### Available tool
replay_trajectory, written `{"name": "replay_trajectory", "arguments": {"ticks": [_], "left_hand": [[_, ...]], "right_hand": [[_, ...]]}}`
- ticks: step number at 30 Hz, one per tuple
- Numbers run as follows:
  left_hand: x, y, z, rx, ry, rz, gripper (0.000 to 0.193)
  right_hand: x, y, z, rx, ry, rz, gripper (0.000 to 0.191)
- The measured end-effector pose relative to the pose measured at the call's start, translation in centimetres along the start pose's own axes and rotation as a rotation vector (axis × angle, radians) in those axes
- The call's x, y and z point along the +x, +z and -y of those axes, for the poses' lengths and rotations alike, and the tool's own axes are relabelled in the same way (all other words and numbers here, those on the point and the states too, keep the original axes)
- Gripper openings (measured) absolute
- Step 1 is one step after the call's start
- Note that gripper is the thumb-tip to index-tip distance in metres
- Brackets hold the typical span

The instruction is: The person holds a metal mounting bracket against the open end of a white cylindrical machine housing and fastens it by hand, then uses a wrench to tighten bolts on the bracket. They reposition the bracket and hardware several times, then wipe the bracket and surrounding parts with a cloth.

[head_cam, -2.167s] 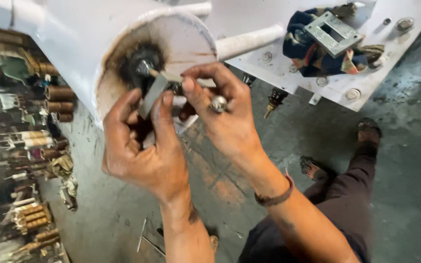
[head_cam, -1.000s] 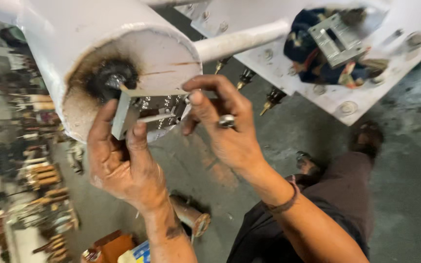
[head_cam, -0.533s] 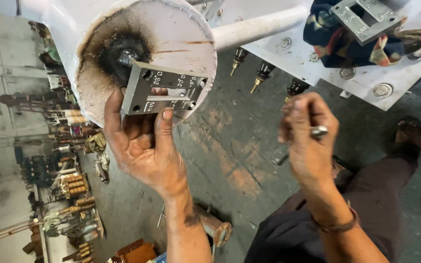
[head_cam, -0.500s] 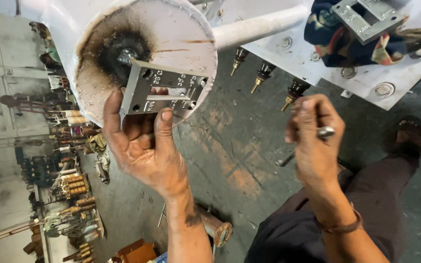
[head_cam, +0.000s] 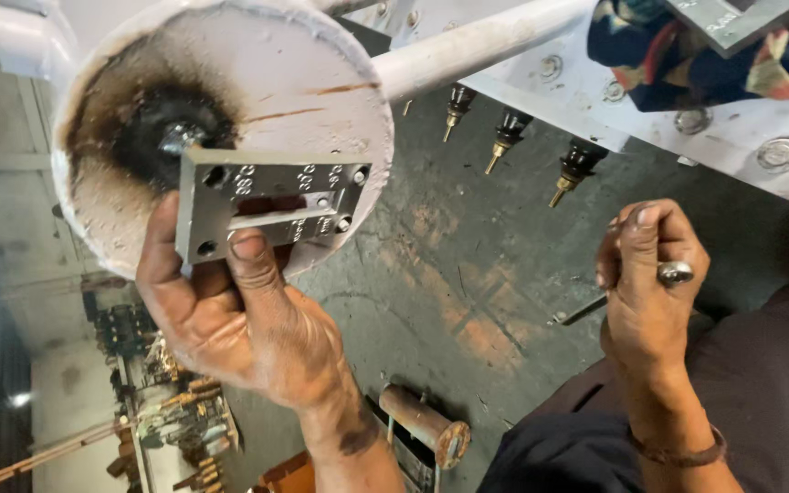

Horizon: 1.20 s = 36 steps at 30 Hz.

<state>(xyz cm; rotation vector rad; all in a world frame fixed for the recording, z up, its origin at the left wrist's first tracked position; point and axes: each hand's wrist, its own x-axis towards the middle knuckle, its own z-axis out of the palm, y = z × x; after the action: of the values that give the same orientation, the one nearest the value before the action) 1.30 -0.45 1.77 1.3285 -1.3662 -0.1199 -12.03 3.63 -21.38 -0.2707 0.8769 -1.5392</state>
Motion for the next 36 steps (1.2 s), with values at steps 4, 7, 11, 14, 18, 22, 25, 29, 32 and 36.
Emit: {"name": "replay_trajectory", "arguments": {"ticks": [4,7,11,14,18,22,25,29,32,36], "left_hand": [[-0.4,-0.2,0.7,-0.053,0.002,-0.005,0.054],[-0.7,-0.6,1.1,-0.015,0.043,0.012,0.054],[-2.0,-0.7,1.6,0.172,0.132,-0.012,0.058],[-3.6,-0.5,2.3,0.199,0.103,-0.033,0.058],[-4.6,-0.9,3.1,0.247,0.1,-0.033,0.05],[-4.7,-1.2,3.6,0.247,0.102,-0.031,0.046],[-4.5,-0.9,3.3,0.243,0.081,-0.028,0.046],[-3.8,-0.2,2.2,0.251,0.063,-0.017,0.046],[-2.7,-0.1,1.5,0.183,0.028,-0.018,0.056],[-1.7,0.0,0.9,0.114,-0.013,0.034,0.064]], "right_hand": [[-0.8,-0.8,-0.5,-0.042,0.022,-0.017,0.03],[-1.1,-1.7,-0.8,-0.032,0.054,-0.036,0.028],[-1.4,-3.5,-0.7,-0.099,0.045,-0.02,0.027],[-1.6,-5.0,-0.6,-0.187,0.045,-0.038,0.032],[-2.0,-6.9,-1.2,-0.217,0.106,-0.077,0.033],[-2.2,-8.4,-2.4,-0.244,0.132,-0.109,0.034],[-2.2,-9.0,-3.1,-0.255,0.131,-0.113,0.038],[-2.2,-8.7,-2.8,-0.265,0.158,-0.115,0.041],[-2.1,-7.5,-1.6,-0.397,0.173,-0.069,0.035],[-1.4,-4.1,0.0,-0.41,0.206,0.085,0.029]]}}
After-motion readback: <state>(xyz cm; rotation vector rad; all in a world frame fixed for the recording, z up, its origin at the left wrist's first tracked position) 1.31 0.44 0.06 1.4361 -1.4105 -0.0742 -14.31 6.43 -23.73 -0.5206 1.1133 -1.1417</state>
